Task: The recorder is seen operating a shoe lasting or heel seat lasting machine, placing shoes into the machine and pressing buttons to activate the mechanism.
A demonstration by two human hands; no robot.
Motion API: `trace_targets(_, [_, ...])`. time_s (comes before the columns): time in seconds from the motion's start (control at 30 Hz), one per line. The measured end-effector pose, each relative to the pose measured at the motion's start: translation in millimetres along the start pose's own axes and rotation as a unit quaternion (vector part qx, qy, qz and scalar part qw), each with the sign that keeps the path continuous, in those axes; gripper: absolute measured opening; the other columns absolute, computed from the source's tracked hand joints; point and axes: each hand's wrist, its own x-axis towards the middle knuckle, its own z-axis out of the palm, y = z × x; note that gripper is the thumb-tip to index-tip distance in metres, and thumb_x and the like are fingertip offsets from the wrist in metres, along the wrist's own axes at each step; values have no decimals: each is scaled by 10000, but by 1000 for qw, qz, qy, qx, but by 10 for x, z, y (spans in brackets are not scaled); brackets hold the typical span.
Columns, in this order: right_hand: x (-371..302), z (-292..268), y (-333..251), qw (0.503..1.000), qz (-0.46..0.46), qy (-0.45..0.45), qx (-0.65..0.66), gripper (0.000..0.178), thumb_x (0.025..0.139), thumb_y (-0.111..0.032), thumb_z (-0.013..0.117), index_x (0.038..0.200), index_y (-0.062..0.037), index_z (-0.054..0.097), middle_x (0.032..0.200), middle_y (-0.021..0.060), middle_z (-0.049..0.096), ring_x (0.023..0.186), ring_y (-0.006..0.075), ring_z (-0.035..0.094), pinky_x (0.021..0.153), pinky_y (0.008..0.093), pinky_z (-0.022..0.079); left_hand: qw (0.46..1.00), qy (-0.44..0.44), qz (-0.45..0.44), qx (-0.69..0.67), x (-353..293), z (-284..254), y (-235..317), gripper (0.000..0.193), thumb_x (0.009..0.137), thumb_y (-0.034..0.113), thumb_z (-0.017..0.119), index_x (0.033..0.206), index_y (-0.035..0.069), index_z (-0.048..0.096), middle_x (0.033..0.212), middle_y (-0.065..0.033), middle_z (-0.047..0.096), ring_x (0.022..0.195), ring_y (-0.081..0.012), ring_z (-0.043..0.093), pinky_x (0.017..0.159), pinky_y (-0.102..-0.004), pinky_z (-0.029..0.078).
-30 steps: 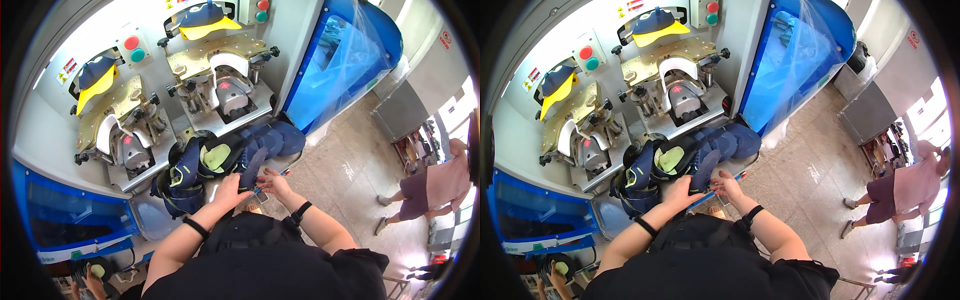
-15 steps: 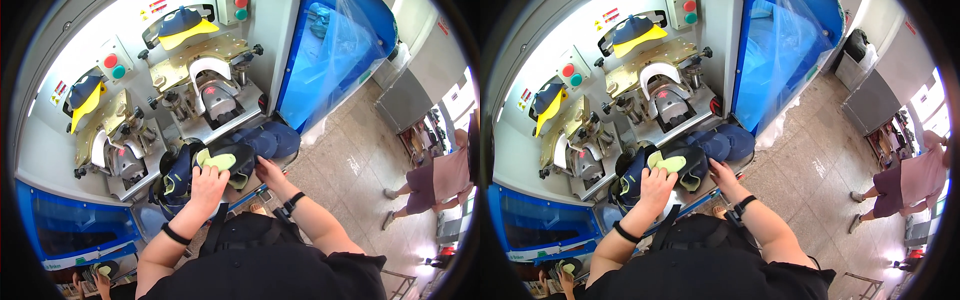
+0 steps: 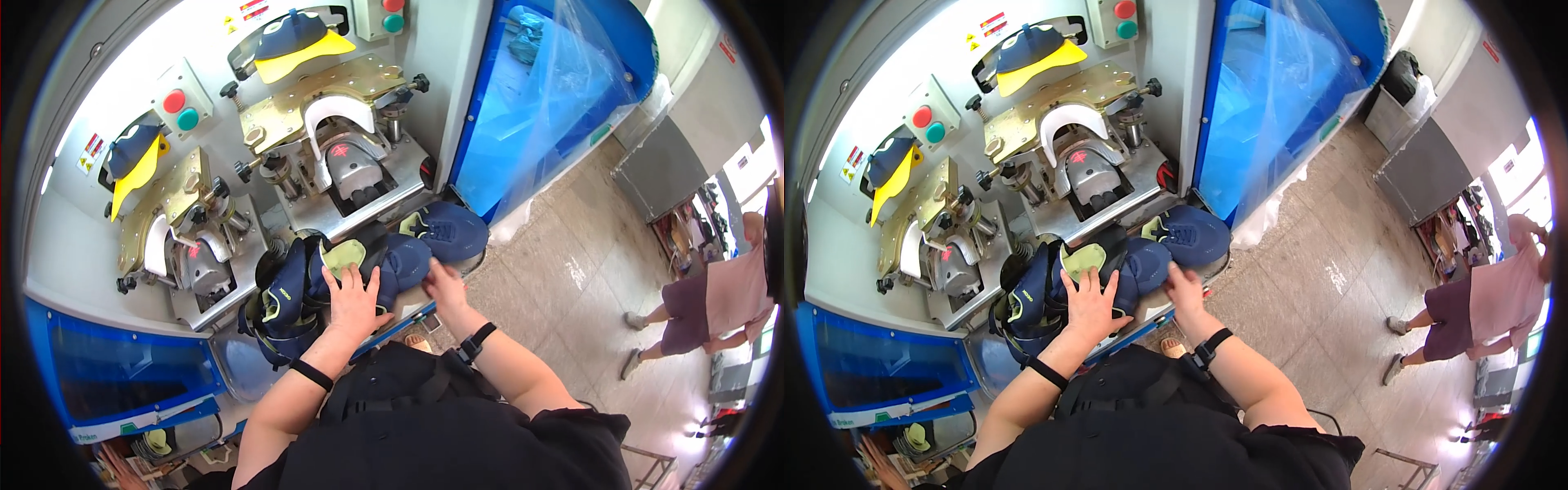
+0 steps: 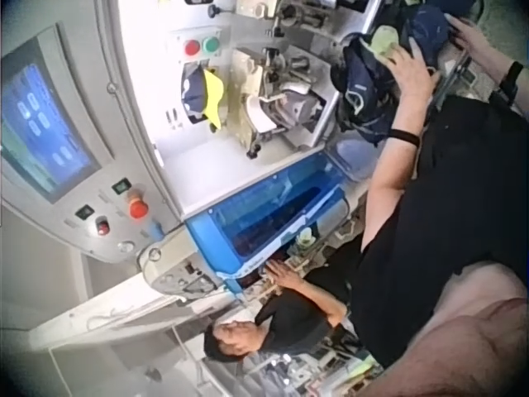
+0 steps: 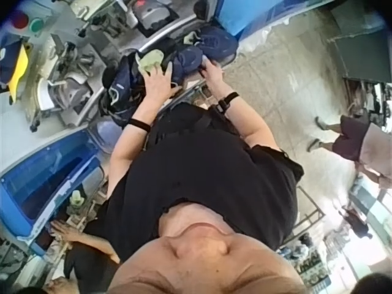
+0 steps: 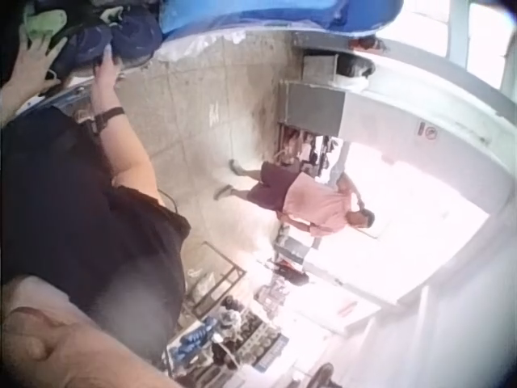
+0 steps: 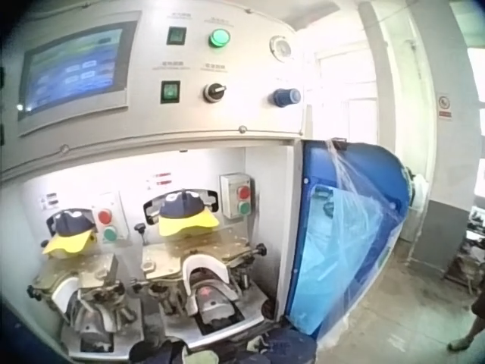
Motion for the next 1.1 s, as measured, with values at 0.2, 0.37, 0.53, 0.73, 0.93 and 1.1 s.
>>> trace_targets(0.2, [156, 69, -333, 988, -143, 35, 48, 316, 945, -166, 637, 1215, -34, 540, 1160, 99, 628, 1029, 207, 605, 896, 345, 473, 998, 59, 8, -28, -24, 111, -5, 966, 677, 655, 711, 1433, 115, 450, 1421, -203, 428, 1378, -399, 328, 1089, -729, 85])
trace_targets(0.37, [-202, 247, -866, 831, -458, 111, -294, 392, 991, -177, 557, 1306, 41, 474, 1225, 155, 606, 1083, 251, 593, 950, 365, 455, 994, 94, 3, -48, -94, 210, -27, 1001, 645, 624, 738, 1429, 76, 442, 1468, -192, 396, 1403, -405, 292, 1110, -693, 120])
trace_targets(0.53, [-439, 225, -1300, 871, -460, -11, -173, 366, 1014, -158, 502, 1301, 67, 466, 1248, 135, 588, 1103, 226, 575, 957, 352, 445, 984, 151, -1, -89, -174, 138, -35, 938, 648, 608, 736, 1386, 80, 495, 1473, -188, 397, 1411, -396, 290, 1113, -667, 132])
trace_targets(0.73, [-330, -120, -957, 989, -49, -133, 43, 467, 994, -274, 458, 1345, 32, 485, 1318, 184, 576, 1181, 313, 578, 1022, 442, 457, 919, 333, -36, -208, -645, 103, -289, 432, 735, 341, 753, 1095, 117, 671, 1317, -130, 536, 1318, -355, 429, 1117, -577, 217])
trace_targets(0.93, [-238, -159, -252, 985, 78, -150, 30, 399, 994, -254, 470, 1261, 34, 541, 1209, 184, 636, 1097, 308, 621, 989, 420, 481, 799, 433, -316, -272, -1392, 434, -894, 202, 782, 72, 685, 958, 40, 592, 1037, -151, 562, 1007, -344, 546, 909, -431, 436])
trace_targets(1.1, [-324, -210, -334, 979, 98, -155, 84, 366, 991, -227, 481, 1256, 17, 548, 1233, 170, 627, 1108, 299, 616, 989, 437, 480, 746, 362, -458, -320, -1430, 1127, -1514, 419, 839, 226, 724, 1155, -12, 586, 1182, -199, 573, 1134, -343, 538, 996, -407, 407])
